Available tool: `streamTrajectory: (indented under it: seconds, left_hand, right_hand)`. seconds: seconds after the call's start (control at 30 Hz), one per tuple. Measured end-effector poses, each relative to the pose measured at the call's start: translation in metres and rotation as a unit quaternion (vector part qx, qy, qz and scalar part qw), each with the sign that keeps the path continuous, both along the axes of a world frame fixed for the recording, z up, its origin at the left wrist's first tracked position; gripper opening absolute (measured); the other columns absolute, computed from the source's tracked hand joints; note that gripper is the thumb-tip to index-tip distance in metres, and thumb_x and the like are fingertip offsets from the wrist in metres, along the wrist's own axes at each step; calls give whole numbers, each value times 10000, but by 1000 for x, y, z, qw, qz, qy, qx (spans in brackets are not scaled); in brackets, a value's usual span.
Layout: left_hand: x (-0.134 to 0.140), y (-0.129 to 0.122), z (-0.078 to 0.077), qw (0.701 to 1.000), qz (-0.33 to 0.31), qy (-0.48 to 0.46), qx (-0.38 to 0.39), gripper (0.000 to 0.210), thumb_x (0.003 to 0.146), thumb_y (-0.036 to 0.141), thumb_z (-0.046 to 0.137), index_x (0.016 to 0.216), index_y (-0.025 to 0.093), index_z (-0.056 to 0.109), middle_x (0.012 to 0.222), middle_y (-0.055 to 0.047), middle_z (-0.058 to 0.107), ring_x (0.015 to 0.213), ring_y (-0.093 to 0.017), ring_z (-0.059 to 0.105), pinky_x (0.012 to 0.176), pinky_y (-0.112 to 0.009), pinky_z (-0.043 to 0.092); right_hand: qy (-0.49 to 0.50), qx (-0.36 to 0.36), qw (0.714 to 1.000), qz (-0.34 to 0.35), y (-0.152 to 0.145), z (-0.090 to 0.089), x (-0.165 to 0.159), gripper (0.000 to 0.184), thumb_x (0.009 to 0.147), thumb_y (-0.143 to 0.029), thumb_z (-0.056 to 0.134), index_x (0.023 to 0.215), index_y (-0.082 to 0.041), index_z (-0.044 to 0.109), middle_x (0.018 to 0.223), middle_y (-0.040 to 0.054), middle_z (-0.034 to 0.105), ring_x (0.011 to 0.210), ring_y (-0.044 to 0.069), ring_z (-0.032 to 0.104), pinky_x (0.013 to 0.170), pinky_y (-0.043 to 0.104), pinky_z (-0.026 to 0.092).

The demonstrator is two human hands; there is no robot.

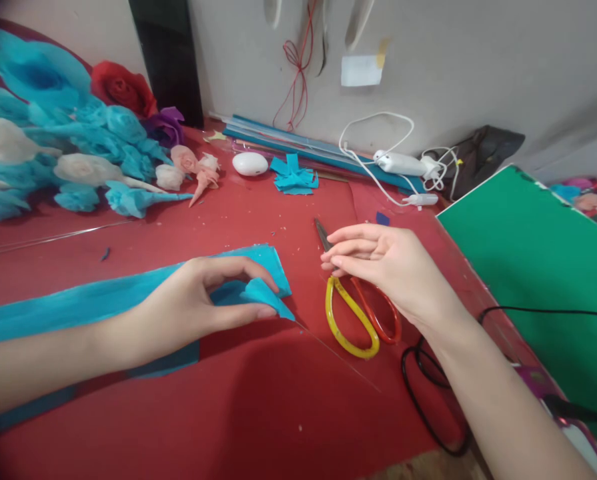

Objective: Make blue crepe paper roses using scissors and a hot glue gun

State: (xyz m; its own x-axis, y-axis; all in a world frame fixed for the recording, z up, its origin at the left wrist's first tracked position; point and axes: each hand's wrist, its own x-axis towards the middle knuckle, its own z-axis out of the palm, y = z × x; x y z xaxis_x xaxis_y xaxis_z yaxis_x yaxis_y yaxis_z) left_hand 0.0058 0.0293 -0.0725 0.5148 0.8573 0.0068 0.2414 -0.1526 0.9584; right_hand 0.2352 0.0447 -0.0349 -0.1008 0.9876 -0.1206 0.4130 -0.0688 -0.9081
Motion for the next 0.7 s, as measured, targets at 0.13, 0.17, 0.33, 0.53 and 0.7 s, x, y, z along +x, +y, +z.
streamTrajectory:
  seconds: [0.13, 0.17, 0.33, 0.53, 0.7]
  left_hand:
    - [-1, 0, -1, 1000, 2, 5, 3, 171, 764, 306, 696, 859, 167, 667, 859, 5, 695, 829, -161, 637, 774, -246, 470]
    - [-1, 0, -1, 1000, 2, 6, 2, 175, 762, 311, 697, 859, 168, 666, 860, 6, 695, 830, -161, 636, 774, -245, 471]
    - [-2, -2, 0, 1000, 4, 11, 1, 180, 767, 319, 690, 861, 167, 668, 857, 2, 698, 831, -166, 639, 781, -249, 476]
    - [-2, -1, 2, 1000, -5, 19, -2, 200, 773, 338, 680, 872, 164, 667, 875, -9, 703, 847, -175, 642, 791, -256, 481]
    - [-3, -1, 2, 1000, -7, 19, 0, 194, 774, 337, 678, 867, 167, 665, 881, -13, 705, 851, -183, 643, 797, -268, 483]
  right_hand:
    - [-8, 21, 1000, -6, 0, 0, -1, 273, 630, -251, 794, 862, -195, 663, 764, 22, 703, 722, 163, 684, 662, 210, 577]
    - [-10, 28, 1000, -8, 0, -1, -1, 276, 620, -254, 798, 854, -200, 662, 752, 15, 700, 715, 163, 684, 662, 215, 578]
    - [-30, 58, 998, -18, -1, -1, -1, 283, 585, -266, 816, 823, -218, 670, 735, -4, 692, 701, 151, 673, 655, 211, 566]
    - [-52, 55, 997, -2, -4, 2, -3, 210, 630, -316, 799, 813, -243, 728, 778, 8, 693, 733, 159, 661, 683, 247, 565]
    - [-61, 49, 997, 25, -5, 3, -4, 92, 640, -315, 791, 687, -255, 740, 837, 3, 690, 739, 147, 647, 639, 205, 555]
